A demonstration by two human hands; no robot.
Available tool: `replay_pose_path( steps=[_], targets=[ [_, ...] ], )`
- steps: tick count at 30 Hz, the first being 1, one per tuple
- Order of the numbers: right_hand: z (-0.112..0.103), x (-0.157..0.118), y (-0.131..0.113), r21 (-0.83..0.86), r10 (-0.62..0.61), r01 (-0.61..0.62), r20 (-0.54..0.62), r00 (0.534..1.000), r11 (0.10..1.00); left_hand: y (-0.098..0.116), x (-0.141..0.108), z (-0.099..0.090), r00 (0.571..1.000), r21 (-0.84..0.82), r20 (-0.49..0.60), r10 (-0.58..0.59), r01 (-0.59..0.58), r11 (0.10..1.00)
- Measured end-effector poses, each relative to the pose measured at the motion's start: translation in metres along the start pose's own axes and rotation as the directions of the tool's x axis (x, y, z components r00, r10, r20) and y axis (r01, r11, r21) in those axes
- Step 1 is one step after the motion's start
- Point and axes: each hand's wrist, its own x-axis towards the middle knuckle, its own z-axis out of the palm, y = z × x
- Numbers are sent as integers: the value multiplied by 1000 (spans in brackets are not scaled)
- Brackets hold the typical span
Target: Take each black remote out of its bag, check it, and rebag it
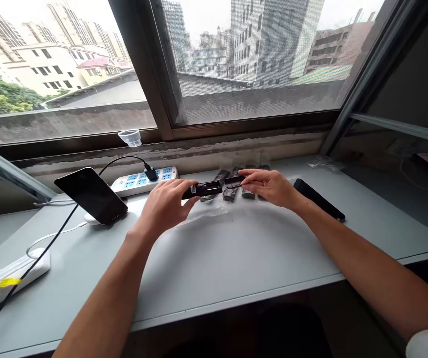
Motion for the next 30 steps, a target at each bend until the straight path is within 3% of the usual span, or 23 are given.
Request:
replay_pose_path(
  steps=[19,26,30],
  targets=[
    [1,2,5,-204,-162,157,-10,987,966,7,1,4,999,-37,45,-3,4,999],
    [5,1,-2,-132,27,-24,22,999,991,7,2,6,998,-25,-19,58,-59,998],
    [12,0,-6,-72,113,-112,17,993,991,15,4,10,987,-68,-60,152,-156,985]
  ],
)
